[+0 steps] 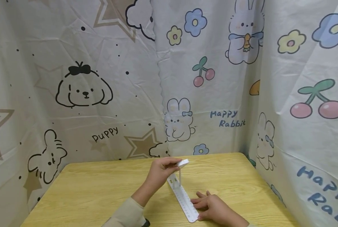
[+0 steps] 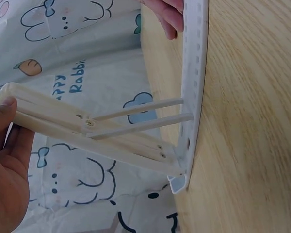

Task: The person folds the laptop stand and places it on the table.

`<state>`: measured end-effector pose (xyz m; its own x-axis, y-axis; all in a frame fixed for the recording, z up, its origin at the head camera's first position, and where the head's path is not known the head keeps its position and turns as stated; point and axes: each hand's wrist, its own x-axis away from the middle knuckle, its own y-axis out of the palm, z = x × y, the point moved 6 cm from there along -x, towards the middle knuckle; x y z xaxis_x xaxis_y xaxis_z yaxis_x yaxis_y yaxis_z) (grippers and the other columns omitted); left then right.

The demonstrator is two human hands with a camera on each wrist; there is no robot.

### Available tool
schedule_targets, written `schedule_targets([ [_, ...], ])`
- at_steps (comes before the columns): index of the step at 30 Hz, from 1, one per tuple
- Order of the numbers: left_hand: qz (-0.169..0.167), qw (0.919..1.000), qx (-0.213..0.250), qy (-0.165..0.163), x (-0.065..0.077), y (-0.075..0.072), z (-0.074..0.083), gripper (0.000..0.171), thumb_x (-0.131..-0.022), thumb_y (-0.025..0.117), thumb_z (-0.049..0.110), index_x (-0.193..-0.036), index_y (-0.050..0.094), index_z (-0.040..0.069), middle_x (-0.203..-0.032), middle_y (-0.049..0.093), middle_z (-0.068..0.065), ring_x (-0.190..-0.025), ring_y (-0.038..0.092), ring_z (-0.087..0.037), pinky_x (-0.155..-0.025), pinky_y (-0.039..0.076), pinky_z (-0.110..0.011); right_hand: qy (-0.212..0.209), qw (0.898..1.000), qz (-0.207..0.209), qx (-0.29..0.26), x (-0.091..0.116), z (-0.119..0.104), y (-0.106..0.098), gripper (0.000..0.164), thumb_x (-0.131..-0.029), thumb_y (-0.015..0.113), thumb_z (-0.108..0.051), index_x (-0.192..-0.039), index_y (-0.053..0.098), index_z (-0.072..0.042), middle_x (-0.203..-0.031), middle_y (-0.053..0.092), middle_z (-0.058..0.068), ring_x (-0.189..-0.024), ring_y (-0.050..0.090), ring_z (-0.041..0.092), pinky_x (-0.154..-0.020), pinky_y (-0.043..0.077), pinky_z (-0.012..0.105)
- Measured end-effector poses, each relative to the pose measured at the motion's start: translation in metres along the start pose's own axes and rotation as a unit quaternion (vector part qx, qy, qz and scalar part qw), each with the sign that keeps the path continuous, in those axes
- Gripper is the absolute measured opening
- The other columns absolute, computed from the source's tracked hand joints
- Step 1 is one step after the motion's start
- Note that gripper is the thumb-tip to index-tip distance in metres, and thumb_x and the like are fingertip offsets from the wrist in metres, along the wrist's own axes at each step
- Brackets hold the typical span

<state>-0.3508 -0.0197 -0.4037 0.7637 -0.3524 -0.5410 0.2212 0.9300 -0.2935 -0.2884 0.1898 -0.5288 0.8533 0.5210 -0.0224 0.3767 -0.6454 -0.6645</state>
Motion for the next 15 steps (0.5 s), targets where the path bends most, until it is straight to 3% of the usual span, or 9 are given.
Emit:
schedule_targets([
  [7,0.023,0.9991,0.037,0.002,0.005,-0.007,-0.003,0.026,-0.084,0.08,0.001,-0.11,0.079,0.005,-0.11,0.077,-0.011,-0.095,0.073,-0.016,-0.081,0.062,-0.025,0.001,0.999,0.024,-0.025,-0.001,-0.006,0.009,0.045,-0.075,0.088,-0.026,-0.117,0.079,-0.013,-0.132,0.07,-0.003,-0.146,0.036,0.048,-0.115,0.004,0.077],
  [15,0.047,0.9978,0.045,-0.011,0.01,-0.016,-0.009,0.025,-0.084,0.08,0.0,-0.109,0.079,0.003,-0.108,0.077,-0.013,-0.095,0.074,-0.016,-0.081,0.062,-0.023,0.003,0.999,0.053,-0.011,-0.003,-0.017,0.022,0.045,-0.074,0.089,-0.028,-0.114,0.079,-0.01,-0.13,0.071,0.001,-0.144,0.036,0.053,-0.113,0.004,0.08],
])
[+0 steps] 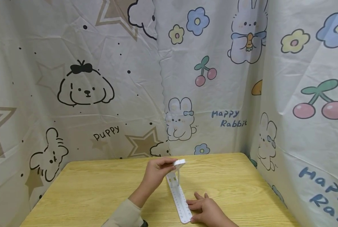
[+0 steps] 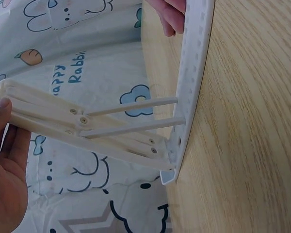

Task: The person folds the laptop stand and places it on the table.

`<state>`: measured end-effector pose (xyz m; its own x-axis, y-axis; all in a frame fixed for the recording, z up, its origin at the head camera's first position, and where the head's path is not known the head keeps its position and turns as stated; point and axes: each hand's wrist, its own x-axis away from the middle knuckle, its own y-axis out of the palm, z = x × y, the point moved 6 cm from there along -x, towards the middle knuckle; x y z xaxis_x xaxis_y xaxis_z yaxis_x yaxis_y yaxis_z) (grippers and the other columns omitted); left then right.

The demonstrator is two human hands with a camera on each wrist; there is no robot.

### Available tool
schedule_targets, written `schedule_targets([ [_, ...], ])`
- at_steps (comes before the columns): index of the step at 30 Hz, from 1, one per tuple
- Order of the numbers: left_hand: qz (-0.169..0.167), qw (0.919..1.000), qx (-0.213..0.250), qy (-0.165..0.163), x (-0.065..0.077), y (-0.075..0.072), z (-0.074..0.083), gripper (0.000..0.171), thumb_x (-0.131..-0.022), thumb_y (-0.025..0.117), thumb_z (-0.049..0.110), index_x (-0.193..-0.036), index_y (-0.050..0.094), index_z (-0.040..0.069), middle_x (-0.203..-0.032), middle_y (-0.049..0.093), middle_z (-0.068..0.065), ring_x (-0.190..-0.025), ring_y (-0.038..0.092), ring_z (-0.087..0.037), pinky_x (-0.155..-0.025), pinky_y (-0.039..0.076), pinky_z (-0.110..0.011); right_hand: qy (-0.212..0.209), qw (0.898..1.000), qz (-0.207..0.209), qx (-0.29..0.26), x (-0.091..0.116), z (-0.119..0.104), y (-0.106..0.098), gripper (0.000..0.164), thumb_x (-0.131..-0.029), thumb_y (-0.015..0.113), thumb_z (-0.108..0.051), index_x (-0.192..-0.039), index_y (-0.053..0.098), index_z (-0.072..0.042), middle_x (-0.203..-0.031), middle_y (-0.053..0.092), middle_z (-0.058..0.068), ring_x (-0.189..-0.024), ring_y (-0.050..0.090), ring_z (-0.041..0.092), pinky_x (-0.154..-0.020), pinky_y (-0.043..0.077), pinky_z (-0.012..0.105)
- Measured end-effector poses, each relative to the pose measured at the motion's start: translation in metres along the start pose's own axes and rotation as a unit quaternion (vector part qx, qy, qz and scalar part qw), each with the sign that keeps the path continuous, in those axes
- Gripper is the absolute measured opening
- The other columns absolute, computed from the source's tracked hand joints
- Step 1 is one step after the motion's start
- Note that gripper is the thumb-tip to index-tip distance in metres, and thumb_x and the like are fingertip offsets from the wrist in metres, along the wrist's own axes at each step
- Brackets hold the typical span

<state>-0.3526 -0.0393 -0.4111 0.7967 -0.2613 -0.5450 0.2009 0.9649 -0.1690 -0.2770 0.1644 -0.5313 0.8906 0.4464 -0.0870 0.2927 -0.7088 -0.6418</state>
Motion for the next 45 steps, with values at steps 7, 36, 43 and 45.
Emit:
schedule_targets([
  [7,0.007,1.0,0.002,-0.006,0.002,-0.007,-0.003,0.024,-0.085,0.08,0.001,-0.108,0.079,0.004,-0.106,0.078,-0.013,-0.092,0.074,-0.014,-0.079,0.062,-0.024,0.017,1.0,0.017,0.02,-0.002,-0.005,0.012,0.046,-0.072,0.09,-0.03,-0.113,0.08,-0.011,-0.131,0.071,-0.002,-0.143,0.037,0.053,-0.114,0.009,0.079],
  [36,0.031,0.9989,0.003,-0.036,0.013,-0.023,-0.001,0.025,-0.088,0.078,0.003,-0.113,0.076,-0.001,-0.111,0.076,-0.008,-0.1,0.074,-0.025,-0.084,0.062,-0.027,0.01,0.999,0.001,0.039,-0.035,-0.018,-0.016,0.031,-0.087,0.083,-0.029,-0.111,0.078,-0.01,-0.128,0.071,0.012,-0.124,0.062,0.039,-0.105,0.048,0.062],
  [43,0.043,0.9976,0.009,-0.053,0.016,-0.03,-0.008,0.022,-0.087,0.079,0.001,-0.108,0.078,0.005,-0.11,0.076,-0.012,-0.101,0.074,-0.03,-0.083,0.063,-0.027,0.007,0.999,0.032,0.031,-0.064,-0.006,-0.03,0.031,-0.09,0.08,-0.027,-0.114,0.076,-0.009,-0.135,0.066,0.014,-0.131,0.056,0.042,-0.111,0.042,0.065],
  [45,0.041,0.997,0.006,-0.065,0.018,-0.031,-0.015,0.022,-0.086,0.079,0.001,-0.108,0.078,0.006,-0.111,0.075,-0.013,-0.102,0.073,-0.032,-0.083,0.062,-0.027,0.005,0.999,0.045,0.03,-0.071,-0.003,-0.032,0.029,-0.09,0.08,-0.026,-0.114,0.076,-0.011,-0.137,0.065,0.013,-0.133,0.054,0.042,-0.113,0.04,0.065],
])
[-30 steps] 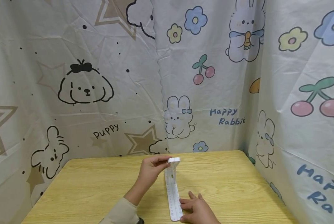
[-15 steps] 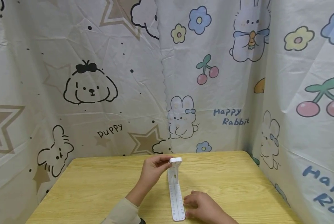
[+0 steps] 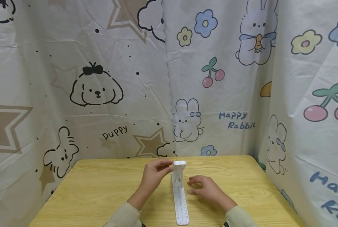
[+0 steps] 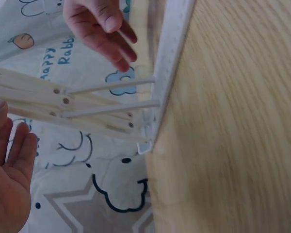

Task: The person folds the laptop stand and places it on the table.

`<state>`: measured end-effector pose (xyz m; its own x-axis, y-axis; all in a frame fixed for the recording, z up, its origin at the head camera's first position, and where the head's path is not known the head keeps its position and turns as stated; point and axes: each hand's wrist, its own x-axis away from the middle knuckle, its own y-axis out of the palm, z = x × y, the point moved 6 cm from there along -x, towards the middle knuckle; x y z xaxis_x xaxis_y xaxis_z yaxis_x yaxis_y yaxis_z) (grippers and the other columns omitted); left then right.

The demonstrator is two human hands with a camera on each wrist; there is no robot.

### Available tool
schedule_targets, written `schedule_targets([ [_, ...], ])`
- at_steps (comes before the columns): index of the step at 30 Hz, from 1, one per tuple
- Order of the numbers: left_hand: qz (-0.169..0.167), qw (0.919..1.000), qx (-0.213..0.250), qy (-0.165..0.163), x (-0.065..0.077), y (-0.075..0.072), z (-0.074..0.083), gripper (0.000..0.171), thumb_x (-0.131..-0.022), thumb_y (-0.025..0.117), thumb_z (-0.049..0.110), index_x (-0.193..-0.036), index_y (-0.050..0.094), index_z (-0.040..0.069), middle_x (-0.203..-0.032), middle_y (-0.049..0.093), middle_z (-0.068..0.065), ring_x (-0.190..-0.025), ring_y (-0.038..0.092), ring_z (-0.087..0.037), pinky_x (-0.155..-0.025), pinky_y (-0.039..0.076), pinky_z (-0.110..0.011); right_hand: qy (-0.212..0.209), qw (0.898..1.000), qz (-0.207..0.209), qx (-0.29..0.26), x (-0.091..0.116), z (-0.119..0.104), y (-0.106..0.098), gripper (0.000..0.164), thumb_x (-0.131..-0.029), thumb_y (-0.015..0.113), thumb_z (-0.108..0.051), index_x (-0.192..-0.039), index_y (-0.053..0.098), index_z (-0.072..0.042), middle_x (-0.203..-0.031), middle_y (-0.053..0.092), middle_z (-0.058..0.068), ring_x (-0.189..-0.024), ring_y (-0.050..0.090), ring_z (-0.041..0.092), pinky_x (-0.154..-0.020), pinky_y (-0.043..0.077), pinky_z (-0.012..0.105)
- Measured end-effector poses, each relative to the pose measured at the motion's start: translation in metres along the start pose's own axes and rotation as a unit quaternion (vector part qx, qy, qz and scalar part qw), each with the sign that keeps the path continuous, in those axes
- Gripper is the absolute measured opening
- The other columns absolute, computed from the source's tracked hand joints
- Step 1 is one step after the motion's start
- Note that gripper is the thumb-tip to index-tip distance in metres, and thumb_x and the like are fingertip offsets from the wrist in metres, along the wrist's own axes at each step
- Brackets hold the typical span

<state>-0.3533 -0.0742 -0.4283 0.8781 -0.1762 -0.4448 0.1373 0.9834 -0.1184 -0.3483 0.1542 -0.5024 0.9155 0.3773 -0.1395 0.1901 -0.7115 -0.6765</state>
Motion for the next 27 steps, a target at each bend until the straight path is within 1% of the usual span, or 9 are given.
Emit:
schedule_targets([
  [1,-0.001,0.9999,-0.008,-0.007,0.0,0.0,-0.004,0.021,-0.086,0.08,0.002,-0.107,0.078,0.006,-0.112,0.075,-0.013,-0.102,0.073,-0.031,-0.084,0.062,-0.027,0.0,1.0,0.006,-0.001,-0.003,0.002,0.0,0.028,-0.089,0.081,-0.026,-0.114,0.076,-0.011,-0.139,0.064,0.012,-0.135,0.053,0.042,-0.113,0.038,0.065],
  [3,-0.01,0.9992,-0.032,-0.022,0.001,-0.001,-0.014,0.021,-0.086,0.082,0.004,-0.106,0.078,0.005,-0.114,0.073,-0.013,-0.106,0.071,-0.034,-0.087,0.062,-0.029,-0.001,1.0,0.016,0.002,-0.009,0.005,0.0,0.027,-0.089,0.081,-0.025,-0.113,0.076,-0.014,-0.141,0.063,0.011,-0.137,0.051,0.042,-0.115,0.036,0.066],
  [5,-0.023,0.9961,-0.072,-0.045,0.001,0.0,-0.025,0.02,-0.086,0.083,0.009,-0.105,0.078,0.006,-0.117,0.073,-0.011,-0.111,0.069,-0.033,-0.093,0.061,-0.036,-0.006,1.0,0.027,0.005,-0.015,0.008,0.0,0.026,-0.089,0.081,-0.024,-0.113,0.076,-0.015,-0.144,0.061,0.011,-0.139,0.049,0.042,-0.116,0.034,0.066],
  [8,-0.05,0.9871,-0.132,-0.076,0.001,0.0,-0.041,0.018,-0.086,0.084,0.015,-0.101,0.079,0.006,-0.123,0.072,-0.011,-0.119,0.065,-0.033,-0.101,0.057,-0.046,-0.011,0.999,0.031,0.006,-0.022,0.01,0.003,0.026,-0.088,0.081,-0.023,-0.113,0.076,-0.016,-0.147,0.058,0.01,-0.142,0.045,0.042,-0.118,0.03,0.066],
  [11,-0.08,0.9774,-0.168,-0.1,0.001,0.001,-0.055,0.015,-0.087,0.084,0.016,-0.097,0.078,0.006,-0.13,0.069,-0.014,-0.127,0.06,-0.037,-0.104,0.053,-0.053,-0.017,0.999,0.028,0.001,-0.028,0.012,0.007,0.025,-0.087,0.082,-0.022,-0.111,0.077,-0.017,-0.15,0.056,0.009,-0.143,0.044,0.041,-0.119,0.029,0.065],
  [15,-0.116,0.9665,-0.208,-0.096,0.0,0.006,-0.066,0.01,-0.084,0.085,0.011,-0.09,0.079,0.006,-0.134,0.065,-0.019,-0.13,0.056,-0.042,-0.104,0.052,-0.056,-0.012,1.0,0.01,-0.003,-0.038,0.014,0.013,0.025,-0.086,0.084,-0.021,-0.109,0.077,-0.02,-0.154,0.052,0.007,-0.145,0.041,0.041,-0.12,0.029,0.064],
  [19,-0.141,0.9557,-0.247,-0.078,-0.004,0.013,-0.073,0.01,-0.081,0.086,0.009,-0.086,0.079,0.006,-0.133,0.066,-0.019,-0.127,0.058,-0.043,-0.104,0.052,-0.057,-0.013,1.0,-0.014,-0.006,-0.045,0.012,0.015,0.026,-0.084,0.085,-0.02,-0.109,0.078,-0.017,-0.156,0.049,0.01,-0.147,0.038,0.042,-0.121,0.027,0.064],
  [23,-0.155,0.9425,-0.288,-0.067,-0.009,0.018,-0.079,0.01,-0.079,0.088,0.011,-0.085,0.08,0.009,-0.133,0.067,-0.015,-0.127,0.059,-0.039,-0.11,0.047,-0.056,-0.036,0.999,-0.035,-0.007,-0.052,0.008,0.016,0.023,-0.083,0.085,-0.014,-0.105,0.079,-0.01,-0.157,0.048,0.012,-0.149,0.036,0.041,-0.122,0.026,0.062],
  [27,-0.179,0.9297,-0.318,-0.053,-0.011,0.023,-0.087,0.011,-0.076,0.09,0.012,-0.078,0.079,0.011,-0.138,0.064,-0.015,-0.13,0.057,-0.038,-0.114,0.043,-0.055,-0.076,0.996,-0.04,0.007,-0.058,0.002,0.019,0.019,-0.08,0.086,-0.009,-0.098,0.079,-0.008,-0.152,0.054,0.009,-0.145,0.043,0.038,-0.12,0.032,0.058],
])
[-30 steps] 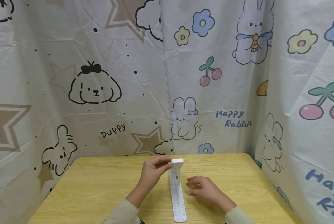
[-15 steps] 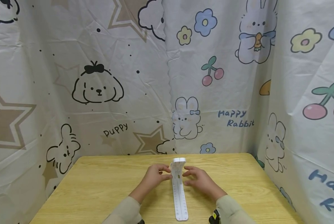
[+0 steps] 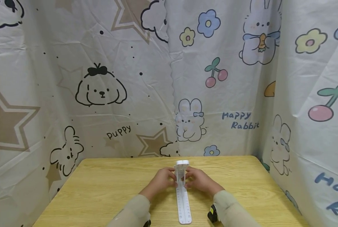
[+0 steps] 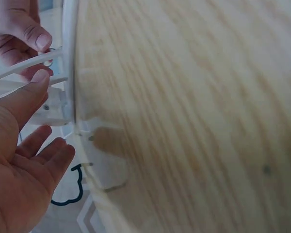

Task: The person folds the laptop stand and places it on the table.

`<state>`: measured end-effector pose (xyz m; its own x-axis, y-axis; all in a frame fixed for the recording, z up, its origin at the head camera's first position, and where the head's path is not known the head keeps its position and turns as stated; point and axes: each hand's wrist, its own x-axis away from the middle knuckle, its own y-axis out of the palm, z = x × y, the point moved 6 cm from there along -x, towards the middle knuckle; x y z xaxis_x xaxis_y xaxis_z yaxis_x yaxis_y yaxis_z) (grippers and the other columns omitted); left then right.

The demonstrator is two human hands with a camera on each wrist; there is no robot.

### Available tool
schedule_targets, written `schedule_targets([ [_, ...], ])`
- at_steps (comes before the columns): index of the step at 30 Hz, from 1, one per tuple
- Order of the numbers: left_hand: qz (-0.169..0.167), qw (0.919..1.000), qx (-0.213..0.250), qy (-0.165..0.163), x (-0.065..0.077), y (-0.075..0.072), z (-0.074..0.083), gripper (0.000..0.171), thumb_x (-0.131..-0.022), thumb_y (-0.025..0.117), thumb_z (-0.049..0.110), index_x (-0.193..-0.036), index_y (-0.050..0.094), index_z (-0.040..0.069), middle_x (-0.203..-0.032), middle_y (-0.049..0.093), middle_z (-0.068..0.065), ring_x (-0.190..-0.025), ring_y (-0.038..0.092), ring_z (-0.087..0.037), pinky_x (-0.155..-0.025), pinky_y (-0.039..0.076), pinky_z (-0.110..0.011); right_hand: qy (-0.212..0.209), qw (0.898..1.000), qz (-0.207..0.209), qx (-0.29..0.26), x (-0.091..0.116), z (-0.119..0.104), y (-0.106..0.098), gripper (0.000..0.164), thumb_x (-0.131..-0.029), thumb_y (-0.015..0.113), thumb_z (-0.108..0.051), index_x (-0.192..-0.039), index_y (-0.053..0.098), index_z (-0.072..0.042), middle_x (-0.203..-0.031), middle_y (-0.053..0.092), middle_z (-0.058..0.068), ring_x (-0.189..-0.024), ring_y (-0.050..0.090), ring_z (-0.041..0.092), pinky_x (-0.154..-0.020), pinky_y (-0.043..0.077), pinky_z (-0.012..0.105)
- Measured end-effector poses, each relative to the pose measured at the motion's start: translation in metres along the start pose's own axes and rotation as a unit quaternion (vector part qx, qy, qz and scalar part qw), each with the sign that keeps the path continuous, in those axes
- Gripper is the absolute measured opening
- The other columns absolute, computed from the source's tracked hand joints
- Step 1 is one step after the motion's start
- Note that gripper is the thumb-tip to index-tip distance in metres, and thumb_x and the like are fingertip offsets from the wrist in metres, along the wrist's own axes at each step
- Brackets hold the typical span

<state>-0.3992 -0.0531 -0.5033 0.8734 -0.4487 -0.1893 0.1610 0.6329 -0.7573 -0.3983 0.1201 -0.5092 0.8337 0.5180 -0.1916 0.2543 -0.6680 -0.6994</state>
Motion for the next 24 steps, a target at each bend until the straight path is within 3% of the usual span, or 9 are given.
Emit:
schedule_targets([
  [7,-0.021,0.9992,-0.033,-0.004,-0.001,0.016,-0.005,0.018,-0.074,0.091,0.012,-0.067,0.075,0.016,-0.15,0.056,-0.012,-0.142,0.045,-0.045,-0.118,0.038,-0.056,-0.033,0.995,-0.011,0.09,-0.005,-0.001,0.007,0.022,-0.078,0.088,-0.015,-0.098,0.081,-0.013,-0.132,0.066,-0.005,-0.123,0.061,0.022,-0.11,0.047,0.048],
  [11,-0.014,0.999,-0.043,-0.004,-0.003,0.016,-0.001,0.019,-0.074,0.091,0.012,-0.065,0.075,0.015,-0.146,0.058,-0.014,-0.139,0.05,-0.041,-0.118,0.039,-0.054,-0.018,0.992,-0.012,0.121,-0.005,-0.001,0.008,0.013,-0.077,0.089,-0.017,-0.087,0.081,-0.016,-0.115,0.071,-0.012,-0.125,0.059,0.019,-0.113,0.042,0.052],
  [15,-0.014,0.9987,-0.049,-0.005,-0.004,0.016,0.002,0.021,-0.073,0.091,0.011,-0.063,0.074,0.013,-0.143,0.06,-0.016,-0.136,0.053,-0.039,-0.118,0.04,-0.052,-0.01,0.993,-0.002,0.115,-0.004,-0.004,0.007,0.01,-0.076,0.089,-0.014,-0.08,0.08,-0.017,-0.102,0.075,-0.01,-0.132,0.057,0.025,-0.117,0.032,0.066],
  [18,-0.013,0.9989,-0.046,-0.006,-0.003,0.016,0.003,0.022,-0.073,0.091,0.01,-0.061,0.072,0.012,-0.14,0.061,-0.018,-0.134,0.055,-0.038,-0.117,0.041,-0.052,-0.01,0.994,0.006,0.108,-0.001,-0.006,0.007,0.009,-0.077,0.088,-0.011,-0.08,0.08,-0.015,-0.106,0.075,-0.006,-0.133,0.057,0.029,-0.116,0.025,0.074],
  [24,-0.009,0.999,-0.044,-0.004,-0.003,0.017,0.002,0.018,-0.076,0.089,0.009,-0.066,0.074,0.01,-0.137,0.063,-0.017,-0.13,0.057,-0.037,-0.114,0.045,-0.051,0.001,0.994,0.023,0.107,0.003,-0.005,0.007,0.008,-0.08,0.085,-0.009,-0.085,0.081,-0.014,-0.13,0.071,0.003,-0.138,0.053,0.031,-0.118,0.019,0.075],
])
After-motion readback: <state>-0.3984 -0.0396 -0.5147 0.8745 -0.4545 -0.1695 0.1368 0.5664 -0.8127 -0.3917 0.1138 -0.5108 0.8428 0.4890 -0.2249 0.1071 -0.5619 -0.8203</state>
